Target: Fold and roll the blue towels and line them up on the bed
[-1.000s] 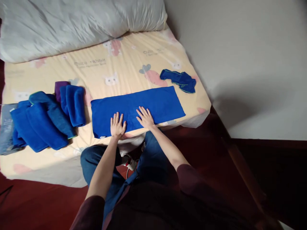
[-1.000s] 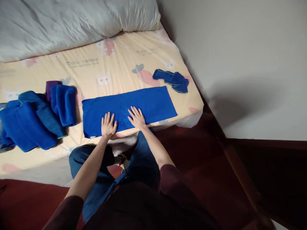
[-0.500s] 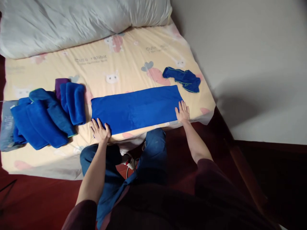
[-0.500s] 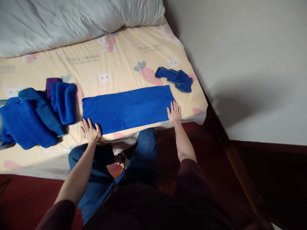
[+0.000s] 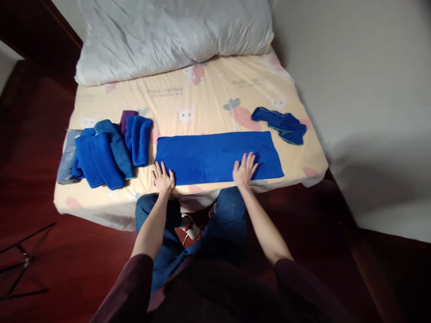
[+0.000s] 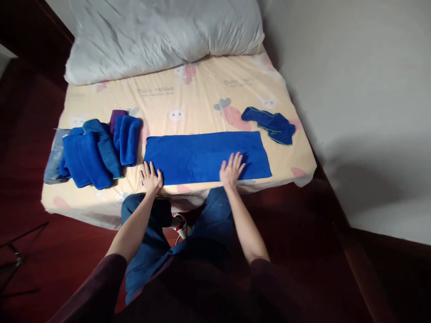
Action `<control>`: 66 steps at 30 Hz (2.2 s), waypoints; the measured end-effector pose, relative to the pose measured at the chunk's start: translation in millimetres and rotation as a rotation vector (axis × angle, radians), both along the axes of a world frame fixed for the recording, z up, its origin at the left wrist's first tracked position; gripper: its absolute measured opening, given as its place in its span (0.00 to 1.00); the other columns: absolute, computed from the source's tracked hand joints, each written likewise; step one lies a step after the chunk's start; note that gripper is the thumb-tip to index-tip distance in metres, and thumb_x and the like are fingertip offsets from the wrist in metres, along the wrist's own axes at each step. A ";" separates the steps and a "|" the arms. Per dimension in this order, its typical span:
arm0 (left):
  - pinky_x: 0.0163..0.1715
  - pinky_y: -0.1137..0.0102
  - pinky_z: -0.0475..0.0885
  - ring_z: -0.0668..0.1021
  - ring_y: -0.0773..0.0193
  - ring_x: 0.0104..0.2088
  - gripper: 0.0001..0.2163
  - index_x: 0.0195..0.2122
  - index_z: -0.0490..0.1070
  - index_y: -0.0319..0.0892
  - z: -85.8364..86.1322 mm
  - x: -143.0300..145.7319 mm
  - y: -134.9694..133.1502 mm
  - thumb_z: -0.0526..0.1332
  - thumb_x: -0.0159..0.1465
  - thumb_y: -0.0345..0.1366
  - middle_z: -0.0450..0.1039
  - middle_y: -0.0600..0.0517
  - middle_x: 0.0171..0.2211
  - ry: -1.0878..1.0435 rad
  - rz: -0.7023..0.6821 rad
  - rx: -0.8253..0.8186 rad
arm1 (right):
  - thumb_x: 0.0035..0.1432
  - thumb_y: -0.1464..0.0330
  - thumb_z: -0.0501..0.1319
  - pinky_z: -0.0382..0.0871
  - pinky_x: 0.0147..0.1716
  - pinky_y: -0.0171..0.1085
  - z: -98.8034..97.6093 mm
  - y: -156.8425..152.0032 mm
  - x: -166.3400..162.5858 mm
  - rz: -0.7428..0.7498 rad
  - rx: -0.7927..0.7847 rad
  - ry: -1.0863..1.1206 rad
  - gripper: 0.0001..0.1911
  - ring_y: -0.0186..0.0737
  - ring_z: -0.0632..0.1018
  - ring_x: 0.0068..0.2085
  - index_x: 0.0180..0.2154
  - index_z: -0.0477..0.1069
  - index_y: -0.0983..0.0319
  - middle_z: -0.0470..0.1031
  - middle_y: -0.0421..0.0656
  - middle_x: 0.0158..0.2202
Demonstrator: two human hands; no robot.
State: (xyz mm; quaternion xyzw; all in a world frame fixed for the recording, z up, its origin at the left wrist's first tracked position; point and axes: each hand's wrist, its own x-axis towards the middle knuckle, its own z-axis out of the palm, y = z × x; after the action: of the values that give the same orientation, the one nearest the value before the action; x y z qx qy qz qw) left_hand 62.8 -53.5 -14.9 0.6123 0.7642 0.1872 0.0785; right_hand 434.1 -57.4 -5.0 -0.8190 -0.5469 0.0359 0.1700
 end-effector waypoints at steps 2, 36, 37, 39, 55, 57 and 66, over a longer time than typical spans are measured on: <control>0.75 0.47 0.41 0.47 0.46 0.77 0.32 0.75 0.53 0.32 0.6 -0.3 -0.4 0.48 0.74 0.45 0.42 0.39 0.77 0.015 0.000 0.000 | 0.75 0.60 0.41 0.40 0.73 0.63 -2.4 -3.5 -67.2 0.067 0.029 0.047 0.34 0.53 0.43 0.77 0.75 0.51 0.69 0.41 0.54 0.78; 0.75 0.46 0.39 0.46 0.47 0.77 0.28 0.74 0.58 0.46 -10.8 91.8 137.9 0.49 0.75 0.47 0.44 0.46 0.77 0.070 -0.685 -0.020 | 0.72 0.65 0.46 0.39 0.73 0.62 -40.4 -12.3 -150.8 0.127 0.030 0.040 0.32 0.50 0.51 0.76 0.73 0.58 0.64 0.52 0.52 0.76; 0.75 0.45 0.38 0.46 0.47 0.77 0.28 0.74 0.57 0.46 -9.2 76.0 141.2 0.49 0.75 0.47 0.44 0.46 0.77 0.074 -0.659 -0.023 | 0.72 0.65 0.46 0.39 0.73 0.63 -38.7 -12.6 -151.1 0.129 0.022 0.053 0.32 0.50 0.51 0.77 0.73 0.57 0.65 0.51 0.52 0.76; 0.74 0.44 0.37 0.46 0.47 0.77 0.28 0.74 0.56 0.45 -5.5 46.2 147.1 0.48 0.75 0.47 0.44 0.47 0.77 0.082 -0.611 -0.026 | 0.72 0.65 0.46 0.39 0.73 0.64 -35.5 -13.3 -151.3 0.134 0.014 0.081 0.32 0.51 0.50 0.77 0.74 0.56 0.65 0.51 0.52 0.76; 0.75 0.49 0.40 0.45 0.48 0.77 0.29 0.74 0.56 0.39 11.3 -57.8 185.7 0.47 0.74 0.44 0.45 0.45 0.77 0.113 -0.482 -0.104 | 0.73 0.64 0.46 0.40 0.73 0.64 -36.3 -13.1 -153.1 0.133 0.076 0.088 0.31 0.52 0.52 0.76 0.72 0.58 0.65 0.52 0.52 0.76; 0.75 0.48 0.37 0.42 0.49 0.77 0.30 0.75 0.55 0.38 14.4 -42.9 163.2 0.47 0.74 0.44 0.42 0.44 0.77 0.114 -0.421 -0.040 | 0.73 0.64 0.46 0.40 0.73 0.63 -35.9 -12.5 -153.6 0.127 0.070 0.086 0.31 0.51 0.51 0.76 0.73 0.58 0.65 0.51 0.51 0.76; 0.75 0.48 0.40 0.44 0.51 0.77 0.29 0.75 0.55 0.40 -5.6 5.9 14.1 0.46 0.75 0.44 0.41 0.44 0.77 0.035 -0.228 0.000 | 0.74 0.63 0.46 0.38 0.74 0.60 -28.4 -7.8 -153.2 0.132 -0.036 0.076 0.31 0.49 0.48 0.77 0.74 0.56 0.63 0.47 0.49 0.77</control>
State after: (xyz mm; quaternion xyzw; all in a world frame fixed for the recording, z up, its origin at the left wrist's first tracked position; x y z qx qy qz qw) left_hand 68.8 -39.4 -20.5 0.6984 0.6908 0.1662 0.0857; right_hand 280.9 -65.2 -33.4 -0.7821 -0.5921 0.0880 0.1731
